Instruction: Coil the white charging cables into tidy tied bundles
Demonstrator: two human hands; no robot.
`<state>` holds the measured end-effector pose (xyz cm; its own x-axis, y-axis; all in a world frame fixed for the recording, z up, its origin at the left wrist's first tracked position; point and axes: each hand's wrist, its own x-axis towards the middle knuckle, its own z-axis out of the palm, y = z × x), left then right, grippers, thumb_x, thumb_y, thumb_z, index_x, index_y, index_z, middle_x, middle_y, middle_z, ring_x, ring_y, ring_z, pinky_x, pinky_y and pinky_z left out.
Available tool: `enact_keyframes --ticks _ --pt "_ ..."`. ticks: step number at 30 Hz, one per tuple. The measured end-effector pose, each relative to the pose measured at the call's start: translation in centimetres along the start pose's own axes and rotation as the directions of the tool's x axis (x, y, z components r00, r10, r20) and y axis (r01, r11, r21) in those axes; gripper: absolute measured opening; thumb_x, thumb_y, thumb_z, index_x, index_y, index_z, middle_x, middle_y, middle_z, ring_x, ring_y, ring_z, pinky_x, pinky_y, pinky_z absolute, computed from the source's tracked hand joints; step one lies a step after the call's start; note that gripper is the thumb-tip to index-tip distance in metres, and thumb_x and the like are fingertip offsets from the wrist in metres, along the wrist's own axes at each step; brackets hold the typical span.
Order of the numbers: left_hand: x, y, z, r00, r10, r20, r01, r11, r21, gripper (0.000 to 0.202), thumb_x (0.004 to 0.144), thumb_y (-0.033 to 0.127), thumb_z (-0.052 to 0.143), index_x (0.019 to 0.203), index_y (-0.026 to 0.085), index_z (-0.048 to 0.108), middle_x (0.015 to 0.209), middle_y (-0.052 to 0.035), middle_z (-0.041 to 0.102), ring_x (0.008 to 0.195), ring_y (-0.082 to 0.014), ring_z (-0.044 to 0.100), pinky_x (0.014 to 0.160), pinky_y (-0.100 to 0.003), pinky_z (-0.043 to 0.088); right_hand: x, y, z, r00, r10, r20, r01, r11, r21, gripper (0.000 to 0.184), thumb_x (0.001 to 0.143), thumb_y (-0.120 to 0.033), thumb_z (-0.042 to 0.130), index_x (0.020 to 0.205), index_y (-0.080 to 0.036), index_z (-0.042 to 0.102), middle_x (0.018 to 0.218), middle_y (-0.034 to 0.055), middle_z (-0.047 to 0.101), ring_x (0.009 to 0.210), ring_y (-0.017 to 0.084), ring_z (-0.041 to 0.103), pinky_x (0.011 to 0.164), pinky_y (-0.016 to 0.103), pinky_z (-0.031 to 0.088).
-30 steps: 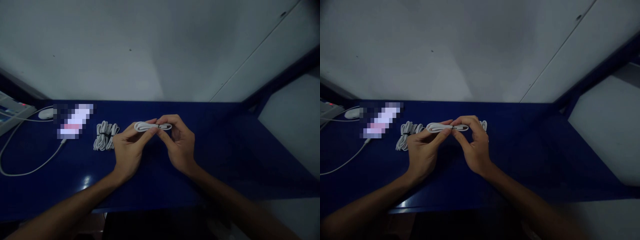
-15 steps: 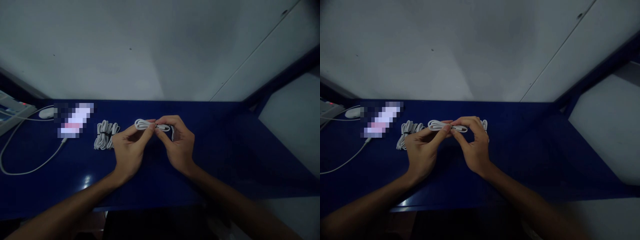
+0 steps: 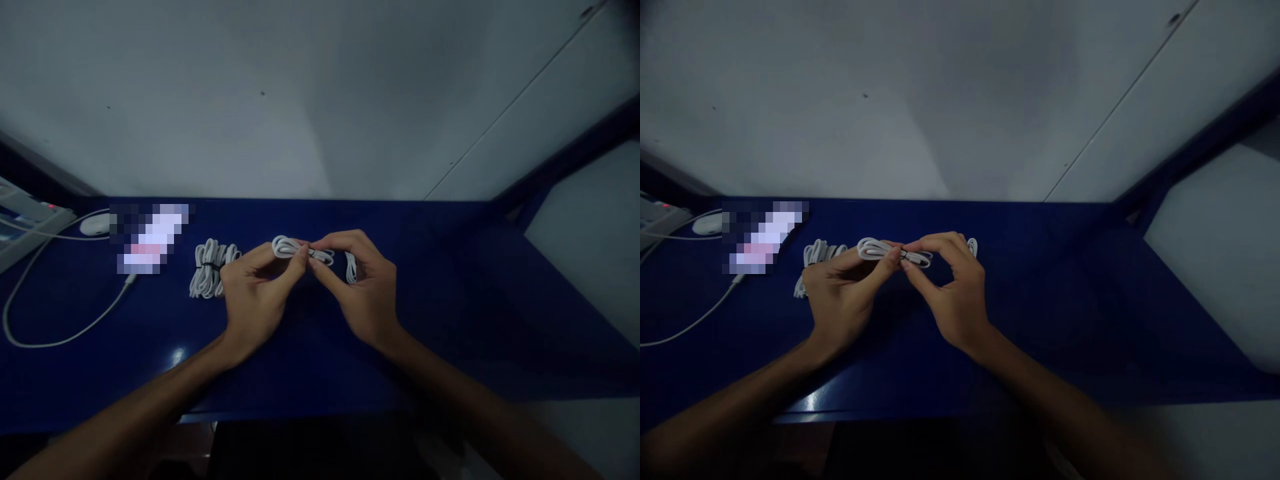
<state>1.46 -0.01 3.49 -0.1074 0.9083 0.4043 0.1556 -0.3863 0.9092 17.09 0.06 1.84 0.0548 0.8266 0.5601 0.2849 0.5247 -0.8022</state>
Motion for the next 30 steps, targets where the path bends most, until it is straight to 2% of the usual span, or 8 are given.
enact_keyframes --ticks 6,11,19,24,30 --pt "0.1 0.0 -0.3 0.999 0.037 0.036 -0.038 0.999 0.039 0.005 0.095 0.026 0.082 0.096 0.025 0.086 0.091 -0.0001 0.083 0.083 -0.0182 0.078 0.077 -0.031 0.064 0.0 -0.1 -0.1 0.995 -0.099 -0.003 0.098 0.988 -0.118 0.019 0.096 -0.014 0.078 0.107 -0.030 0.077 0.105 0.0016 0.076 0.100 0.025 0.071 0.099 0.051 0.055" --pt "0.1 -0.3 -0.4 0.995 0.071 0.070 -0.076 0.995 0.071 0.005 0.096 0.027 0.080 0.096 0.025 0.085 0.093 -0.0011 0.082 0.084 -0.0194 0.076 0.077 -0.034 0.062 -0.2 0.0 0.2 0.998 -0.047 -0.044 0.047 0.999 -0.003 0.020 0.095 -0.011 0.079 0.104 -0.029 0.078 0.103 0.0010 0.076 0.098 0.023 0.071 0.091 0.045 0.058" --pt "0.1 -0.4 -0.6 0.990 0.101 0.095 -0.112 0.987 0.113 0.007 0.097 0.026 0.079 0.098 0.026 0.085 0.098 -0.0019 0.083 0.088 -0.0206 0.077 0.082 -0.037 0.062 0.1 1.0 0.2 0.999 0.036 -0.011 -0.033 0.985 0.171 0.020 0.092 -0.011 0.082 0.098 -0.029 0.079 0.102 0.0008 0.077 0.099 0.023 0.073 0.094 0.047 0.060" --pt "0.1 -0.3 -0.6 0.994 0.060 0.096 -0.068 0.994 0.087 0.007 0.097 0.027 0.079 0.097 0.026 0.086 0.096 -0.0017 0.082 0.087 -0.0205 0.076 0.081 -0.036 0.061 0.2 1.5 0.1 0.998 0.063 0.009 -0.063 0.973 0.220 0.019 0.089 -0.013 0.086 0.095 -0.030 0.081 0.101 0.0002 0.078 0.097 0.023 0.074 0.093 0.047 0.060" --pt "0.1 -0.2 -0.4 0.994 0.000 0.114 0.003 1.000 -0.030 0.009 0.097 0.028 0.079 0.097 0.025 0.087 0.094 -0.0024 0.082 0.089 -0.0214 0.076 0.082 -0.035 0.061 0.2 1.4 0.2 0.999 0.023 -0.038 -0.013 0.969 0.246 0.022 0.085 -0.010 0.088 0.090 -0.030 0.082 0.097 0.0007 0.078 0.093 0.023 0.074 0.087 0.045 0.059"
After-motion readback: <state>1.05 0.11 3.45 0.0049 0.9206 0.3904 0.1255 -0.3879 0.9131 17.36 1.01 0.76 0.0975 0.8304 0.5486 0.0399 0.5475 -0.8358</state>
